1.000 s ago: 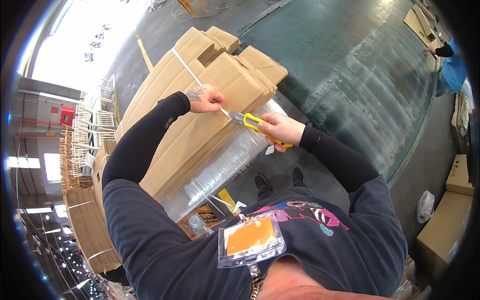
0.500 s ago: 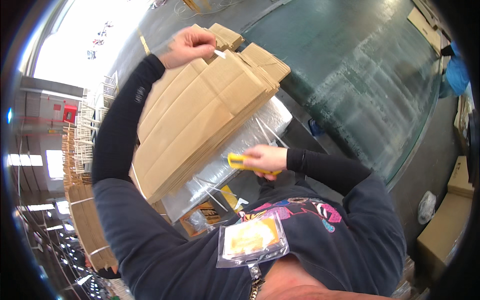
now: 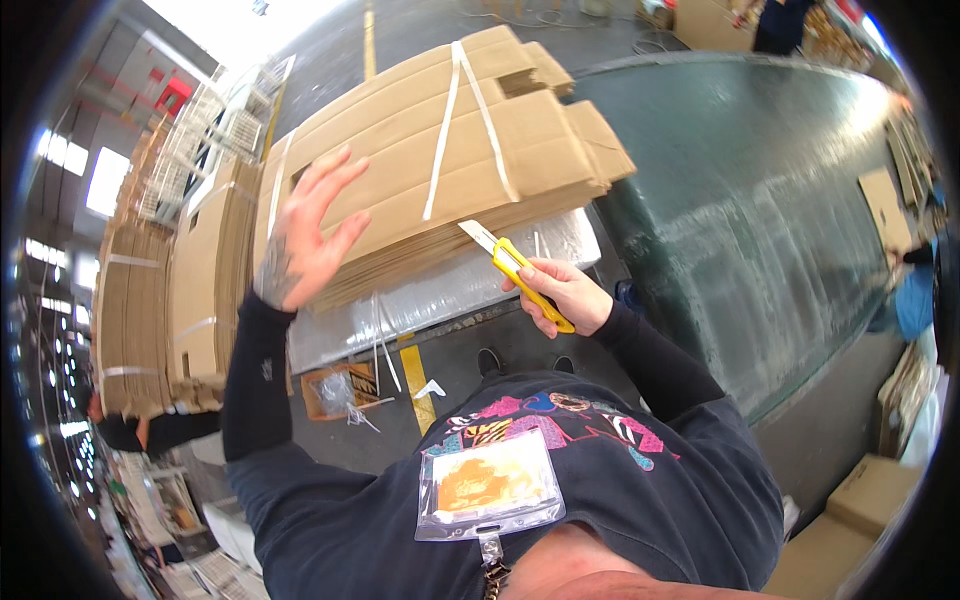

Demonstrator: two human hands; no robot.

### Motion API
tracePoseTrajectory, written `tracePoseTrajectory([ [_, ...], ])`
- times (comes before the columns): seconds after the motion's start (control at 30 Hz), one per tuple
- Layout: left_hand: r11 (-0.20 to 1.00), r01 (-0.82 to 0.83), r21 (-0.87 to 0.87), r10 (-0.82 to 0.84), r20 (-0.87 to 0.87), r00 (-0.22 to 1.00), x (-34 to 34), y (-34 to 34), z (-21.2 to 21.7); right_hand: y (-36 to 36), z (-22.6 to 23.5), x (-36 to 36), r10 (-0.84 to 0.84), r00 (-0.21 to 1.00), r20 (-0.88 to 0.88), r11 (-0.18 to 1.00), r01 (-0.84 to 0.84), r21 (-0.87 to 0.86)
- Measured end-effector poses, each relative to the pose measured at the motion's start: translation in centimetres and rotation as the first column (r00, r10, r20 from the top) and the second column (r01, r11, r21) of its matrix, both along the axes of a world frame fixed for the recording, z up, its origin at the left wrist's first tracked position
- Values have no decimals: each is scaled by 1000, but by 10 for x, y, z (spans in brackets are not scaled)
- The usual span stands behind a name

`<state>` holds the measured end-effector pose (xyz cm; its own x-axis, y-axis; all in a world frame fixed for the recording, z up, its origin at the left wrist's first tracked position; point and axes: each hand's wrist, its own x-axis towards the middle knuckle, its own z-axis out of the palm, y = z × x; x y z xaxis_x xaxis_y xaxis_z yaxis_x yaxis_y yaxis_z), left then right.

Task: The person repeatedly picks up flat cardboard pieces and stacks them on a table. After stacking, the person uses a utility knife to cut the plastic straps securing the stack.

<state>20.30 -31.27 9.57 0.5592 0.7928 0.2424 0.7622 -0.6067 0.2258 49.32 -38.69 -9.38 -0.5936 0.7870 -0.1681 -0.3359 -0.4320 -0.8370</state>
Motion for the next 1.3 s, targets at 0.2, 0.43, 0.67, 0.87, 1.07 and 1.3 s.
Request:
tracePoseTrajectory([
  [0.2,837,-355,-417,548,642,537,-155,-121,-107,-3,15,-66,252,965,-74,967,-249,46],
  [0.43,376,-334,-864,922,386,39,-224,-272,-299,7,9,-207,633,773,-41,774,-631,43],
  [0.67,101,-137,-985,969,128,-211,-267,-273,-353,2,-169,-488,463,847,262,868,-374,-327],
  [0.87,427,-294,-855,870,477,-124,-356,-184,-344,102,-227,-632,-222,676,703,954,-1,301],
  [1.07,697,-532,-480,671,699,249,-408,-80,-259,31,-202,-522,343,761,551,850,-501,161],
  [1.3,647,-333,-686,697,709,-109,-351,-32,-269,-7,-203,-252,-405,379,832,889,377,261],
])
